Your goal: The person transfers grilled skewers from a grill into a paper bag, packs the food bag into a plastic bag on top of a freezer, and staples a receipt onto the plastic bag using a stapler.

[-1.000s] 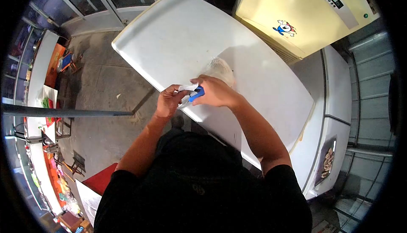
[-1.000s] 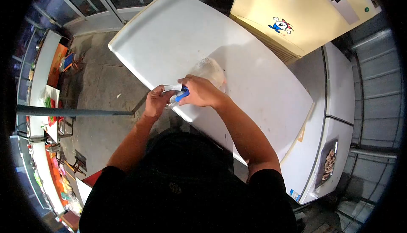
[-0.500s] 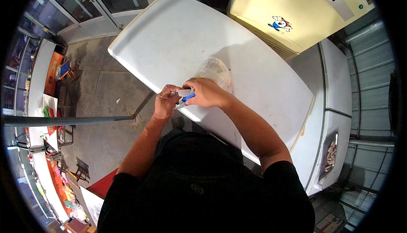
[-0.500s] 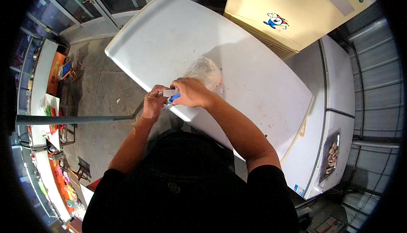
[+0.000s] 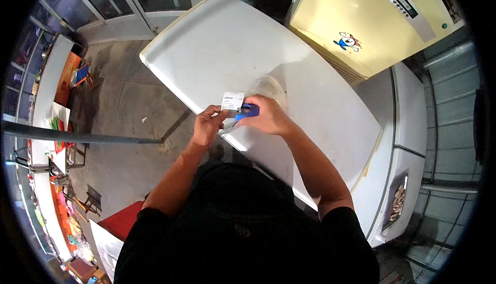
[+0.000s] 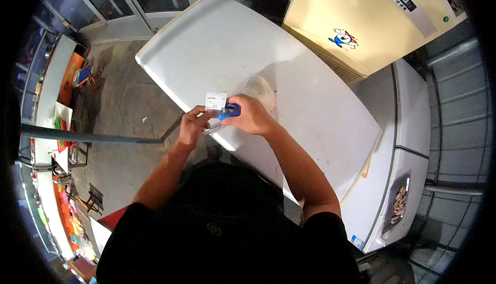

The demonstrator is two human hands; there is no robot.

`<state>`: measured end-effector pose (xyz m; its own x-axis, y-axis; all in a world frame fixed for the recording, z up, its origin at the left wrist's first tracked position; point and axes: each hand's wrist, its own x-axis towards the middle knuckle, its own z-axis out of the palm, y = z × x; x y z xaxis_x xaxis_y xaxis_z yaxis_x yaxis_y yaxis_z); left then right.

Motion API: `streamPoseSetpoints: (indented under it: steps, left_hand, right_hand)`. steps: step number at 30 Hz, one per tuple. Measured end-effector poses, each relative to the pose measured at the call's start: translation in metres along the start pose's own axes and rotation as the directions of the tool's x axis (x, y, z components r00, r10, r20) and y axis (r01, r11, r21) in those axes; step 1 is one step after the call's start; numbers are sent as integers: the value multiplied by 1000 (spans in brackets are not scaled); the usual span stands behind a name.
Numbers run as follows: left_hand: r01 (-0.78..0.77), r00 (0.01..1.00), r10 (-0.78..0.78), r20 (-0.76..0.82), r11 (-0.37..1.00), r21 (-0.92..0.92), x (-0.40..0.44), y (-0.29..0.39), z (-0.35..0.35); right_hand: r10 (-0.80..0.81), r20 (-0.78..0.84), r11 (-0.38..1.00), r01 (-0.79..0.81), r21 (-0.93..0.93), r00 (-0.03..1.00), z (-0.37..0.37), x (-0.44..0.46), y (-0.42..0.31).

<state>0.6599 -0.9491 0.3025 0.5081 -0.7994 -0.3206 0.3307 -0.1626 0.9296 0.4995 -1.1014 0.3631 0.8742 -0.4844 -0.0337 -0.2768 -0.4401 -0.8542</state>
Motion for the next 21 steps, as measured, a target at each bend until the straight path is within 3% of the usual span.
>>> streamPoseSetpoints:
  steps: [1,8,10,14,17,20,21]
  left_hand:
    - [11,1000,-11,5,1000,22,-1,0,0]
    - [6,998,-7,59,1000,16,1,-3,-3]
    - [0,998,-2,60,999,33,1,-4,-3]
    - [14,997,-22,77,995,101,-4,-4,-5]
    - [30,998,-32,54,999,38,-7,-4,-3]
    - [29,998,-33,59,997,68,-6,-8,-5]
    - [23,998,-27,57,997,67,-6,-8,-7]
  right_hand:
    - [43,18,996,-45,81,999,-4,-1,-3]
    - [35,25,988,-38,150,999,-13,7,-22]
    - [103,51,932,-114,343,993,-9,8,-17]
    - [92,63,987,-99,125,994,-2,7,-12]
    - [16,-25,997,-14,71,1000,10,5,3]
    - [99,-157,974,-64,217,983,10,-10,8]
    - [143,-289,968,-73,241,946,8,-17,16]
